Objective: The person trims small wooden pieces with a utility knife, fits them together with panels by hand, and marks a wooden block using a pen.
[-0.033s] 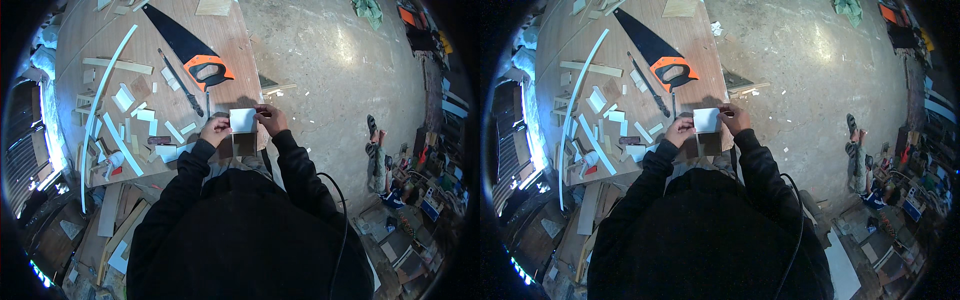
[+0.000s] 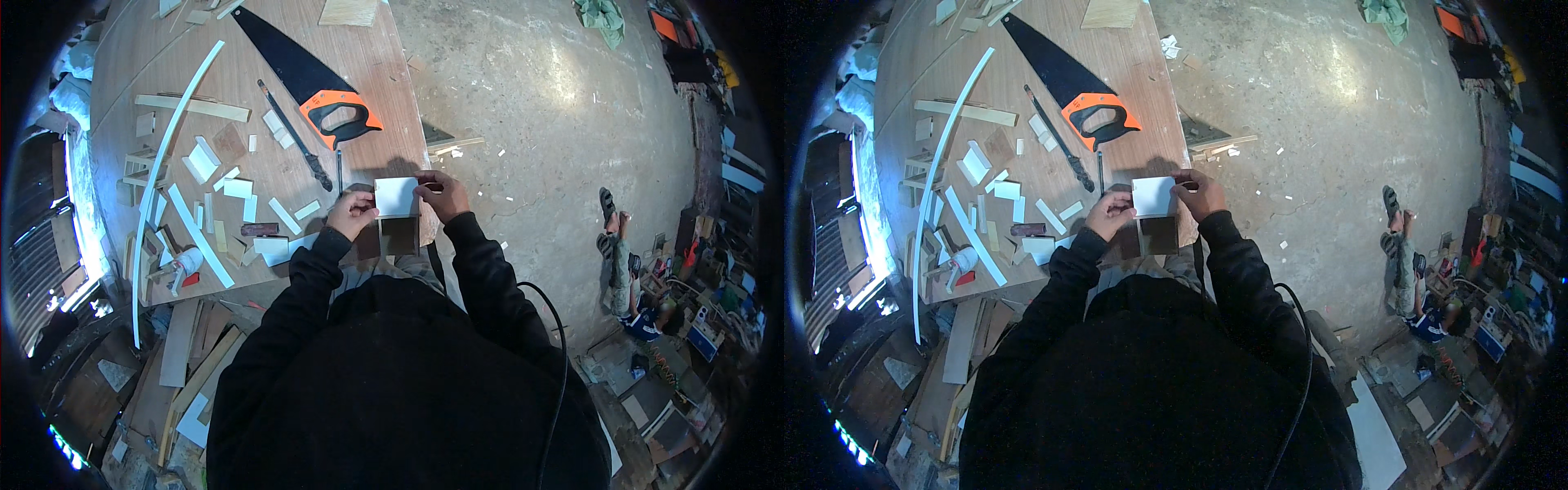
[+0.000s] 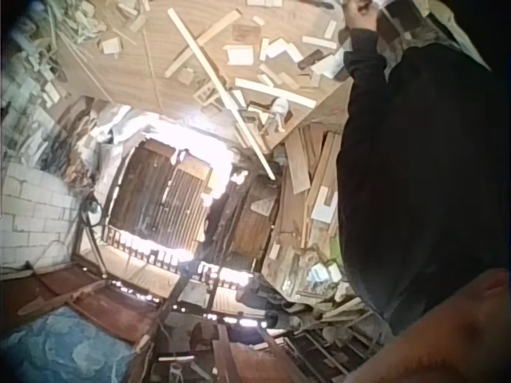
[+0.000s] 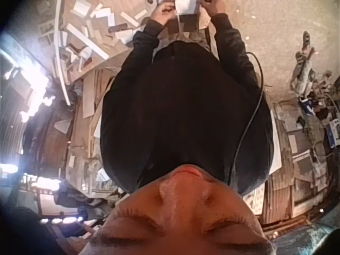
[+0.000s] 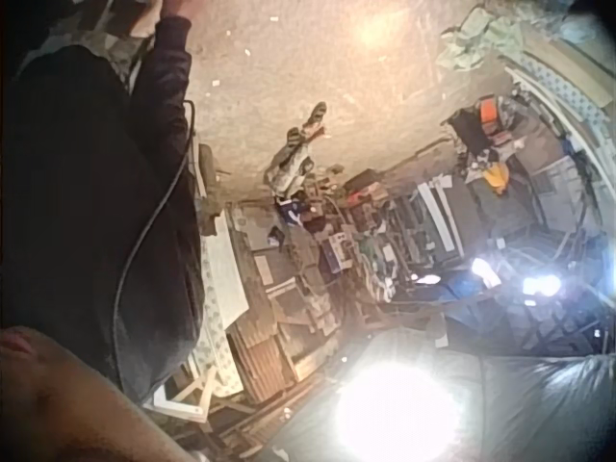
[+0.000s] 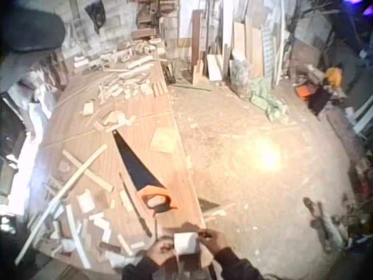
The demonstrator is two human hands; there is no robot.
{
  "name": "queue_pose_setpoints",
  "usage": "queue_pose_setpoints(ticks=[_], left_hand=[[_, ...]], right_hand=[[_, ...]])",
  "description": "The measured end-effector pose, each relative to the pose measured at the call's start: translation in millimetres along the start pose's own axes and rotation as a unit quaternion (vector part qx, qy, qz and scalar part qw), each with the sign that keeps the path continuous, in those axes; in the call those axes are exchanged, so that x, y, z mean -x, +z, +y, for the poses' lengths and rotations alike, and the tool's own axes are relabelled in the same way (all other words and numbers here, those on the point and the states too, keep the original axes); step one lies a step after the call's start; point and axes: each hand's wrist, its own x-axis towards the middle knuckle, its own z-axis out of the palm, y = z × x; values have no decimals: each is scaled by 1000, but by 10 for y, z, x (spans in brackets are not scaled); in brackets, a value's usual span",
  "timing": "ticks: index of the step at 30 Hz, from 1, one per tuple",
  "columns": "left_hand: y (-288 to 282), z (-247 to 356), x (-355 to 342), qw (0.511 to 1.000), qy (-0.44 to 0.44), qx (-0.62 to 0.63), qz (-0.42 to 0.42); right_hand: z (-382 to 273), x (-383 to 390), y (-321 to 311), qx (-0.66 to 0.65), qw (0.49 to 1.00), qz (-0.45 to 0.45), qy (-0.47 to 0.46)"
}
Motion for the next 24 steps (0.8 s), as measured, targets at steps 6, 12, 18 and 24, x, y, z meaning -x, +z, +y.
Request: queue_pose_setpoints(ticks=[6,12,18,24], left_hand=[[5,90,-4,1000,-6,15,1],[25,226,7,1000,-15,-13,13],[9,225,5,999,4,-43,14],[21,112,5,999,13,-35,33]], right_hand=[[-64,11,-8,74,997,2,-14],[-53,-2,-34,65,997,-1,-43],[-54,-17,-42,79,996,-9,-28],[-75,-10,-51,77,997,-16,-28]])
